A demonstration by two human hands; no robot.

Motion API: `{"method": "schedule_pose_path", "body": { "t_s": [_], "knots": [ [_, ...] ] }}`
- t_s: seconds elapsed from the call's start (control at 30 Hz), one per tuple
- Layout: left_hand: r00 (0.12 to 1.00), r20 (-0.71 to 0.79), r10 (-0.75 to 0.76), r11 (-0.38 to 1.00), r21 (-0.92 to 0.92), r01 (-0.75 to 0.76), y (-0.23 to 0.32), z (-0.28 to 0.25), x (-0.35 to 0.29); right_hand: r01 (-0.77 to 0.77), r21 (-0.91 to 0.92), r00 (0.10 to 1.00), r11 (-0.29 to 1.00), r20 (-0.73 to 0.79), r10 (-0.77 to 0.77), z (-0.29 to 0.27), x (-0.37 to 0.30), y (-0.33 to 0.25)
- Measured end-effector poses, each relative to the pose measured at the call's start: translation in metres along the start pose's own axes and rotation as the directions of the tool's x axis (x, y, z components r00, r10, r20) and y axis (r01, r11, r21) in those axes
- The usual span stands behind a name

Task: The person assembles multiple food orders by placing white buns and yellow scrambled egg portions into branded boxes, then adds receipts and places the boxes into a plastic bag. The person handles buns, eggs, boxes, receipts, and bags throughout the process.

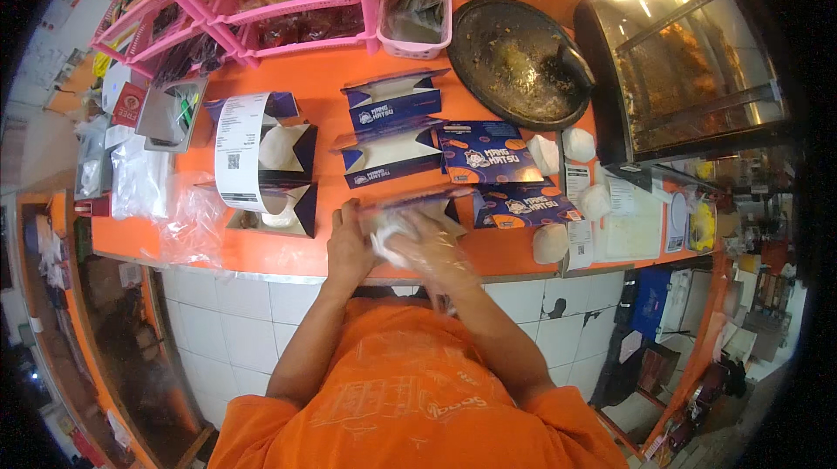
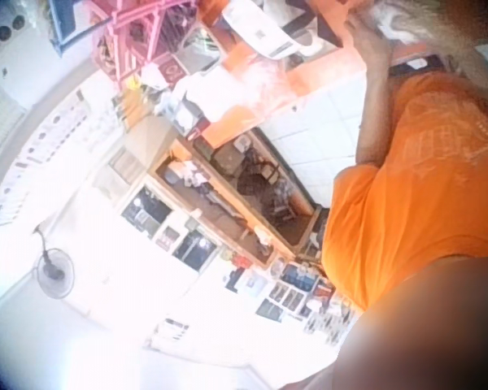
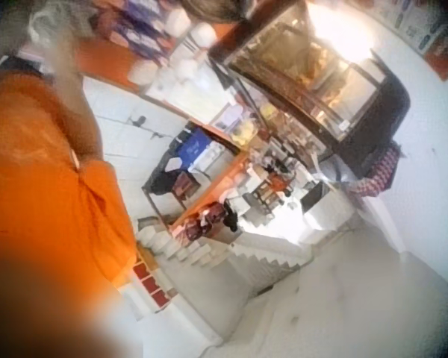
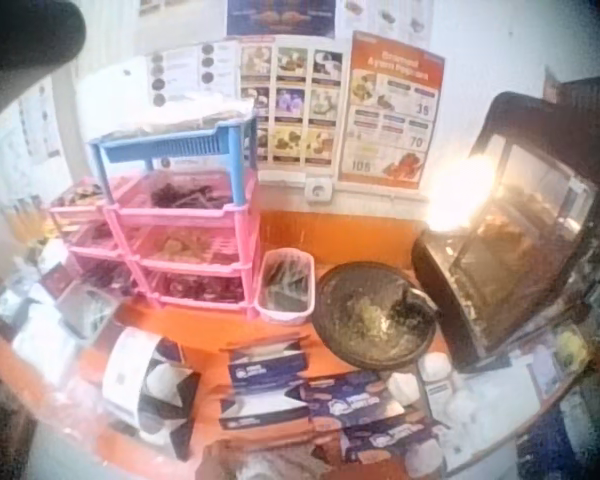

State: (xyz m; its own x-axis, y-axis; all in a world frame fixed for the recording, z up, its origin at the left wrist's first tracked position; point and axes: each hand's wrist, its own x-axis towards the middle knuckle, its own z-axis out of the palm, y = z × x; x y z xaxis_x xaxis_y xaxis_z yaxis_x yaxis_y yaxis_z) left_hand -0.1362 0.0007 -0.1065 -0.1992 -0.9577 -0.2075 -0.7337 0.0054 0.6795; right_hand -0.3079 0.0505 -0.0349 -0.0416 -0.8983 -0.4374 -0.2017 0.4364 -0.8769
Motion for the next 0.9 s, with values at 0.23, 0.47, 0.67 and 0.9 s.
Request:
{"method": "schedule_pose_path", "body": {
  "t_s": [0.23,0.47,0.67,0.9],
  "knots": [
    [0.994,0.024,0.108,0.990,-0.093,-0.106,-0.012,-0.005,-0.001,-0.027,-0.781,0.997,0.624,-0.067,-0.041,0.030,0.026,0.006],
    [0.953,0.285,0.103,0.818,-0.569,0.082,-0.019,-0.028,0.004,0.182,-0.635,0.719,0.751,-0.435,-0.542,-0.039,-0.043,0.062],
    [0.978,-0.175,0.117,0.907,-0.383,-0.177,-0.020,-0.044,0.043,-0.212,-0.654,0.496,0.726,-0.712,-0.496,-0.157,-0.074,0.127],
    [0.945,-0.323,0.051,0.987,-0.128,-0.098,0.011,-0.027,0.099,-0.175,-0.347,0.682,0.922,-0.718,-0.141,-0.176,-0.087,0.103]
  ]
}}
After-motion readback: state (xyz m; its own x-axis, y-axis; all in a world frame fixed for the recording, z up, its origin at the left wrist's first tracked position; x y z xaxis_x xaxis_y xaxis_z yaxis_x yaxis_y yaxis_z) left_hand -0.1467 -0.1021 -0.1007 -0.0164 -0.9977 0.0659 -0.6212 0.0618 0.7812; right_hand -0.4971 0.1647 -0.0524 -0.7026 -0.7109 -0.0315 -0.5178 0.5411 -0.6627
